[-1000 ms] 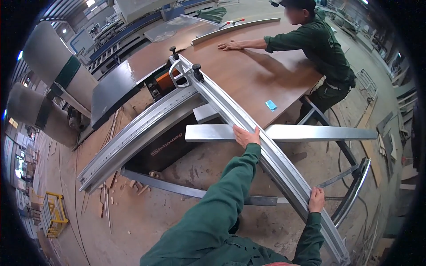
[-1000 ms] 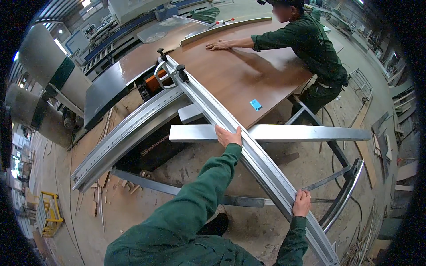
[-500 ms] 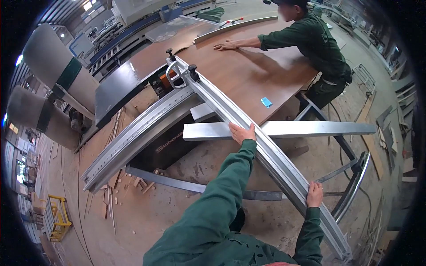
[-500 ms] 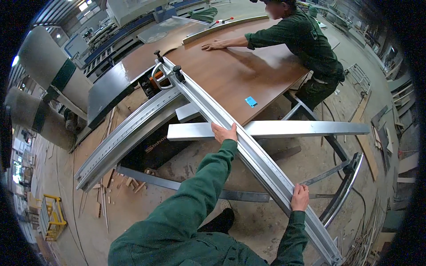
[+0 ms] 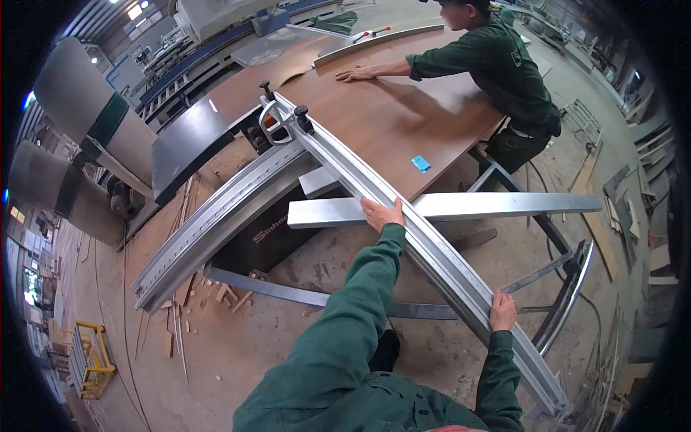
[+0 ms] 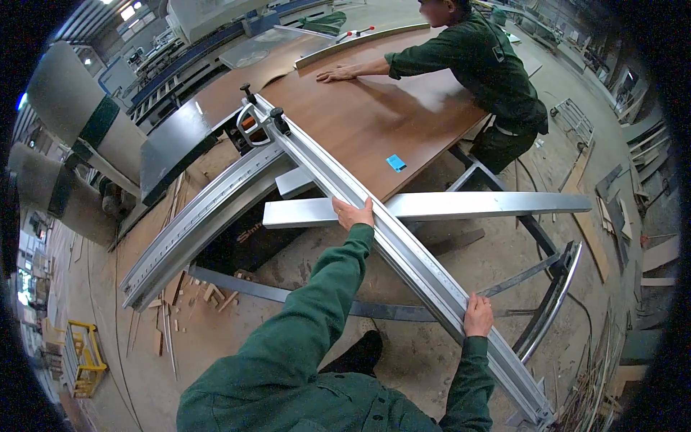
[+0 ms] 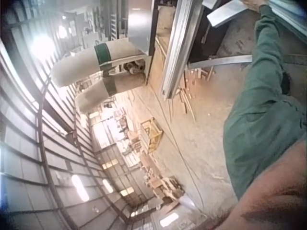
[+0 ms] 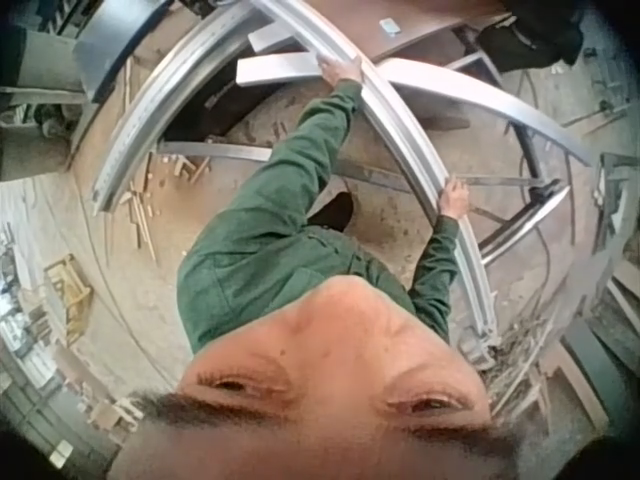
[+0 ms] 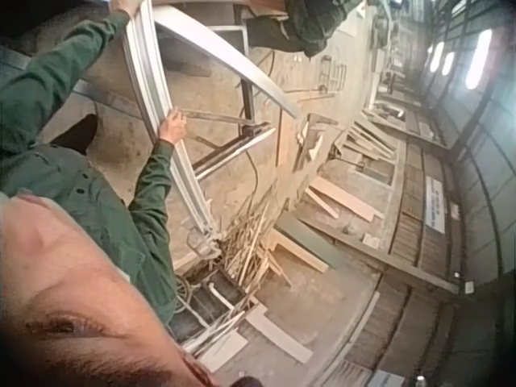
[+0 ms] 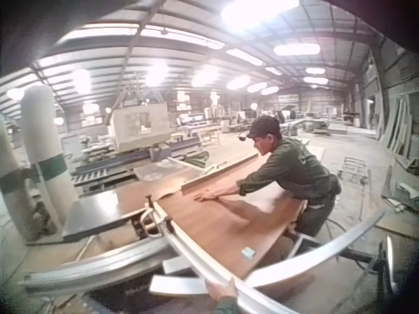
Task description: Cutting a large wood-textured panel using a sliding table saw with the help of an assistant.
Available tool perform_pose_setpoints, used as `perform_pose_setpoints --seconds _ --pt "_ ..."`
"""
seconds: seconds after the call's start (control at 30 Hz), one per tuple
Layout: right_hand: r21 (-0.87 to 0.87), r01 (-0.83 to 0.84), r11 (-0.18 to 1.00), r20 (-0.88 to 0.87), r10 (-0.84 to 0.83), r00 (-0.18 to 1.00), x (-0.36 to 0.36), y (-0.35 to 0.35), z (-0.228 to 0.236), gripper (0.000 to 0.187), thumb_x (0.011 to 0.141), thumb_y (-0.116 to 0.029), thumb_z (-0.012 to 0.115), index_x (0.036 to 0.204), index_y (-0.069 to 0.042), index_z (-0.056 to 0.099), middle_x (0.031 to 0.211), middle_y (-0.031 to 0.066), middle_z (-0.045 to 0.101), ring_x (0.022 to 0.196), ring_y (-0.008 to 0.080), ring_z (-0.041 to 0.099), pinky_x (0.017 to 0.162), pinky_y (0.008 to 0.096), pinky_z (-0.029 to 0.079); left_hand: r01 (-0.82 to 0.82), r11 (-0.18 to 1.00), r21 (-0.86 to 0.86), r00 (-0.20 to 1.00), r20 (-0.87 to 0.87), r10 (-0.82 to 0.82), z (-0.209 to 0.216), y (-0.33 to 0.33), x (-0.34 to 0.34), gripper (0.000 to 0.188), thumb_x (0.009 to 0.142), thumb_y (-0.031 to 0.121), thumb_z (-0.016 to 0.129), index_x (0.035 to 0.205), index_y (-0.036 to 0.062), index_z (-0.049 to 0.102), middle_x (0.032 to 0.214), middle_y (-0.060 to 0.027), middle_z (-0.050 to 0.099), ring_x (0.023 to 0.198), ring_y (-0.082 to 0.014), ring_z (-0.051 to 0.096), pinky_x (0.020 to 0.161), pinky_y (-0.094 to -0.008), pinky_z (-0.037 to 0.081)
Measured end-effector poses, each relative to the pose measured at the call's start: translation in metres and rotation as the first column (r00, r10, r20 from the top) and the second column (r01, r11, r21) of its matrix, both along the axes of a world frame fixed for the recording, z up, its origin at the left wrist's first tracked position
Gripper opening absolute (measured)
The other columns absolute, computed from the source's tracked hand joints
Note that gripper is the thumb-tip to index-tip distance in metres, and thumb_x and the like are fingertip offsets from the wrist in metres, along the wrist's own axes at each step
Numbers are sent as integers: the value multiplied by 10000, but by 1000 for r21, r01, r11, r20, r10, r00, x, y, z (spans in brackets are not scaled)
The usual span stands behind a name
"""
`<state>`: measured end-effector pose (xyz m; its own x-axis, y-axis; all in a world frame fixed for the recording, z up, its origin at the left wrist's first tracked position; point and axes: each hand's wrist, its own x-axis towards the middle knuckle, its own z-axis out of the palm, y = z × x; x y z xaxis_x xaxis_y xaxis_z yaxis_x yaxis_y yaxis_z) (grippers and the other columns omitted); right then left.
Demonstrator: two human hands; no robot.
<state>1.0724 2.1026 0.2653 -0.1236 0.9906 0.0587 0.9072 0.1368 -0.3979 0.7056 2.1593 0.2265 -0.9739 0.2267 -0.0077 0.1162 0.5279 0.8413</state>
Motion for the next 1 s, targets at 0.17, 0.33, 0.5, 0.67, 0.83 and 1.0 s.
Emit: perform_pose_setpoints --seconds 0.17,0.33,0.5,0.67,0.83,1.0 --pt "-70 36 997 83 -31 996 -7 -10 0 442 907 -388 359 872 -46 638 825 206 601 815 384 554 712 461 424 -9 1000 8 1000 -7 9 2 -13 -5 991 640 385 735 1336 -39 170 1359 -211 275 1251 -330 303 1007 -416 282" --pt "-19 32 999 57 -31 998 -3 -18 -15 462 902 -410 351 860 -56 645 826 211 606 794 388 564 695 470 426 -18 999 29 999 -27 19 -6 -24 -5 981 643 363 739 1331 -45 172 1353 -217 279 1244 -336 308 1002 -419 288" --pt "-13 44 999 50 -43 998 -9 -35 -10 468 899 -413 353 842 -52 646 809 217 604 779 390 566 685 475 426 -8 1000 30 1000 -3 8 -3 -40 -7 985 643 355 742 1332 -50 167 1354 -218 278 1249 -330 306 1006 -414 286" --pt "-13 66 998 67 -65 996 -18 -59 -5 477 902 -402 348 808 -39 642 772 221 600 755 399 564 673 489 420 -7 1000 7 1000 -19 7 -3 -59 -13 991 646 365 743 1335 -49 164 1356 -213 278 1254 -320 306 1010 -404 286" --pt "-24 55 998 64 -53 996 -23 -78 -5 481 905 -401 345 820 -33 642 767 232 598 748 408 564 674 495 421 -8 1000 0 1000 -13 8 -8 -77 -19 995 643 371 744 1334 -50 165 1354 -213 281 1250 -325 310 1007 -403 294" --pt "-31 67 997 62 -65 996 -27 -99 -4 485 906 -405 342 834 -34 645 759 239 596 743 417 562 675 497 422 -8 1000 17 999 -35 8 -10 -98 -23 995 639 374 746 1328 -60 174 1349 -222 285 1243 -333 316 1004 -407 302"
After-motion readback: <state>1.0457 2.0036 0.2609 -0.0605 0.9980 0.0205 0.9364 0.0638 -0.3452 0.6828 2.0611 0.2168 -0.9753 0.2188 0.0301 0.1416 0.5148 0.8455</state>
